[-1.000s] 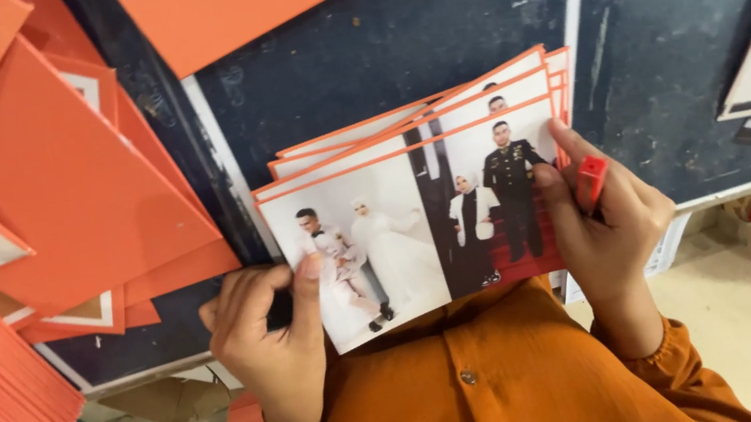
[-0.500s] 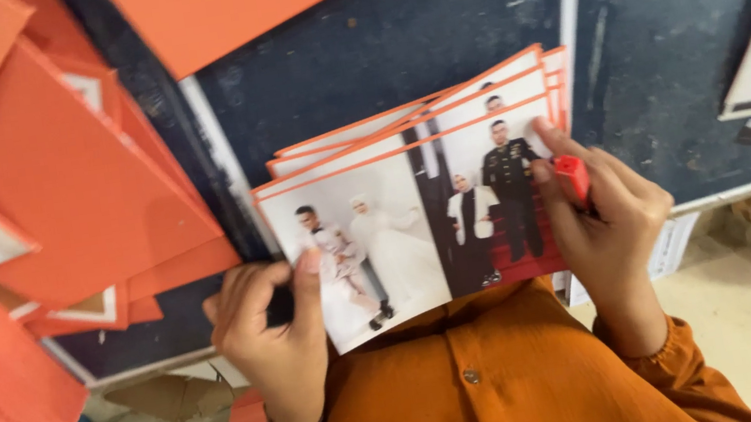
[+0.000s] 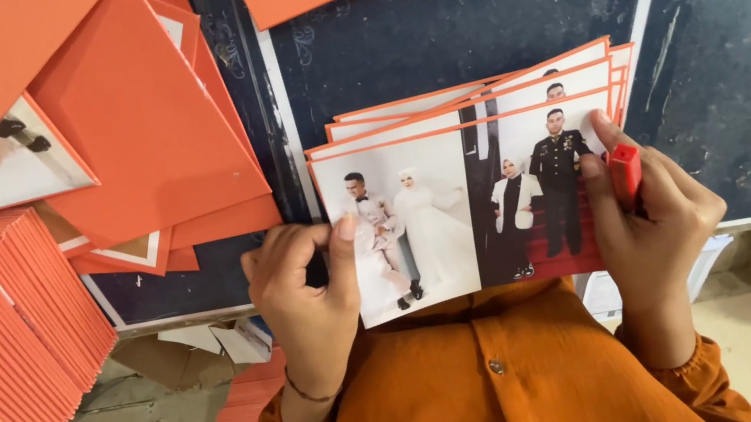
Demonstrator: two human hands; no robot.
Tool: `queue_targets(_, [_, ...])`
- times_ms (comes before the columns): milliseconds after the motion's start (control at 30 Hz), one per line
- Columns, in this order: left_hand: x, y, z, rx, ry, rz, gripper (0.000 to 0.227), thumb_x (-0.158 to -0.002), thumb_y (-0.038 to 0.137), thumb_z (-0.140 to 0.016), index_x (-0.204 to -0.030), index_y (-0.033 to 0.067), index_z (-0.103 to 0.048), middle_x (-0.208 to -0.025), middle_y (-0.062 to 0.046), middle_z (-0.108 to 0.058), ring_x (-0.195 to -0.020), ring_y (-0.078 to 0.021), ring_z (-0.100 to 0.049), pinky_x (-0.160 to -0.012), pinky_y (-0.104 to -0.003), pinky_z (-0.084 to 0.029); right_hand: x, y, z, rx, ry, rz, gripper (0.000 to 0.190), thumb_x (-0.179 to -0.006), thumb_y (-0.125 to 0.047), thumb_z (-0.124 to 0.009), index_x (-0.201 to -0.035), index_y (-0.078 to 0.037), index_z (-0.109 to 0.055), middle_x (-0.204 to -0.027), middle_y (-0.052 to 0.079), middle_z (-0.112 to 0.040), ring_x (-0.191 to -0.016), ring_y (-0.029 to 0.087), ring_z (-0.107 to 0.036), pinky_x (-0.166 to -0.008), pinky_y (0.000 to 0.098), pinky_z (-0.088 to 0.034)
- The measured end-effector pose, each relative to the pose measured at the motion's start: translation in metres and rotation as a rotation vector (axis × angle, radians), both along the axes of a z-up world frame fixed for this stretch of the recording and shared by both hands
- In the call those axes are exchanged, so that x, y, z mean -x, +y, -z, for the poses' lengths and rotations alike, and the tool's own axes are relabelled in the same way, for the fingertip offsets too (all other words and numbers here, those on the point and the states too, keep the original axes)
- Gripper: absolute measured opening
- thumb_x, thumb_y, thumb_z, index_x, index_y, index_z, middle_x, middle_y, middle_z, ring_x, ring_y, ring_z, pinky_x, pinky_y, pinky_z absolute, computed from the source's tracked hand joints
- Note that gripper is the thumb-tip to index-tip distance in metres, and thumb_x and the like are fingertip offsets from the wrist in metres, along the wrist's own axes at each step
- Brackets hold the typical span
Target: The person assembles orange tri-fold cards by inserting printed photos and text inserts into the card slots. They repeatedly open the cards, place the inserts, and close them, handling the items one at a time.
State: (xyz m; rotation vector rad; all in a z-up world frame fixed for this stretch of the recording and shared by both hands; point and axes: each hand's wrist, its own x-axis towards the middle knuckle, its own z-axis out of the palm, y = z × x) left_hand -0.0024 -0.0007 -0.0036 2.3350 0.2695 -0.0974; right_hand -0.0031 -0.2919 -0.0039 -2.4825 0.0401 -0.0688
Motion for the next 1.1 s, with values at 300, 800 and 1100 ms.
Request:
queue_targets(300, [-0.005,0.005,-0.005,-0.023,0.022,0.093,0.036,-0.108,0.029,-0.071,-0.079,0.0123,-0.057,-0.073,0.004,-0.058,-0.076,-0.0167,-0.059,-0.082,-0.036,-0.034,-0.003,0.001,-0.002,0.027,0.015,-0.002,0.016,-0.118,0.005,-0.073,-0.123,0.019,-0.079,-0.109,0.022,-0.080,-0.067,0.019,-0.038,-0.066,0.0344,-0.035])
queue_targets(800, [-0.001,0.007,-0.002,-0.073,0.031,0.107,0.033,-0.103,0.019,-0.085,-0.081,0.0110,-0.062,-0.077,0.004,-0.064,-0.078,-0.0170,-0.061,-0.086,-0.037,-0.036,0.001,-0.002,0.003,0.055,0.029,0.035,0.028,-0.115,0.000,-0.075,-0.143,0.004,-0.077,-0.078,0.006,-0.048,-0.064,0.016,-0.032,-0.062,0.0298,-0.033])
queue_targets(1100, [-0.001,0.008,0.000,-0.103,0.017,0.115,0.034,-0.103,0.022,-0.086,-0.081,0.0121,-0.061,-0.077,0.004,-0.064,-0.079,-0.0177,-0.062,-0.086,-0.038,-0.035,0.002,-0.004,0.005,0.035,0.001,0.030,0.030,-0.116,0.006,-0.069,-0.146,0.002,-0.075,-0.076,0.002,-0.033,-0.066,0.016,-0.025,-0.061,0.0300,-0.028])
